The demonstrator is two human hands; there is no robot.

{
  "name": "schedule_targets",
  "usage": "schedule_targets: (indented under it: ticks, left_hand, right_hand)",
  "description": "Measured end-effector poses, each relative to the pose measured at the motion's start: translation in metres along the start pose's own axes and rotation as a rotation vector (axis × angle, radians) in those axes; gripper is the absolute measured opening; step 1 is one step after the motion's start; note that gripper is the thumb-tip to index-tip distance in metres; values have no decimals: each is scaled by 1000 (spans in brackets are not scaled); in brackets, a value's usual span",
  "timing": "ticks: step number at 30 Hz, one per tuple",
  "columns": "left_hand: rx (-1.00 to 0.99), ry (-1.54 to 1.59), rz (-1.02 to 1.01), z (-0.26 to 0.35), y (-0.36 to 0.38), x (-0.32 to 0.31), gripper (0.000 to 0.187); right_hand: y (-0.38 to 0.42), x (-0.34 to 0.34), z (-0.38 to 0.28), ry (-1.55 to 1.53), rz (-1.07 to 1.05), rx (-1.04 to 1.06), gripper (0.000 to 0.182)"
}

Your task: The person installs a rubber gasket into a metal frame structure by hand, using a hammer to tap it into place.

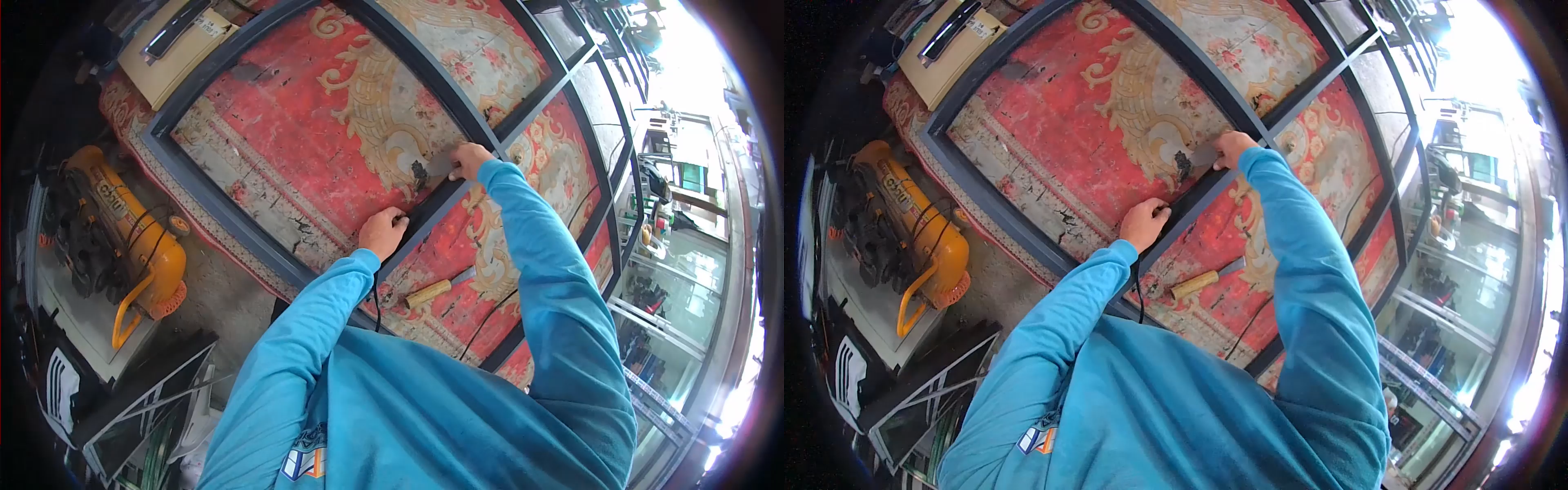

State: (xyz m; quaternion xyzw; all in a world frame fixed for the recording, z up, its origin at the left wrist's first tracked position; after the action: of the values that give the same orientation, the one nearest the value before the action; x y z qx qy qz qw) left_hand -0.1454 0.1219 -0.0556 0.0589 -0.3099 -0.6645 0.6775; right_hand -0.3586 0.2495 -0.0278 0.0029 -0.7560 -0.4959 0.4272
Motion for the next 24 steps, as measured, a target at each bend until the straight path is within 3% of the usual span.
schedule_targets:
  ticks: [4,10,13,19,22,24]
  left_hand:
    - [-13,16,3,5,0,2,27]
    - [-2,20,12,-5,-5,-3,27]
    - [8,44,-37,-5,-4,-4,27]
    - [-90,-315,2,29,-3,6,29]
    - [-159,-382,23,42,-14,-1,27]
    - [-241,-302,72,55,-26,-2,25]
  right_hand:
    - [-6,-4,2,52,19,-16,42]
    - [-8,-17,-15,217,121,129,40]
    - [-3,-22,-21,308,17,93,37]
    - [6,-8,-17,130,125,61,32]
    - [23,-9,3,-144,239,-117,21]
    - [71,9,2,-501,834,-90,17]
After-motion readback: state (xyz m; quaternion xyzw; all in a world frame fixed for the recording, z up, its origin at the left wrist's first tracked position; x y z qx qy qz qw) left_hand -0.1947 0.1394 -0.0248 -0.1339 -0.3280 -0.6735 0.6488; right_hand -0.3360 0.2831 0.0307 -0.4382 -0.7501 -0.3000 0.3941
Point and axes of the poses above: each hand's wrist, its own y-axis away from the middle knuckle, its own x-axis out of the back of the hand, z = x × y, the point moved 8 cm from there along -y, towards the middle knuckle, and after that the axes turned 5 degrees about -y, right-handed, at the moved point
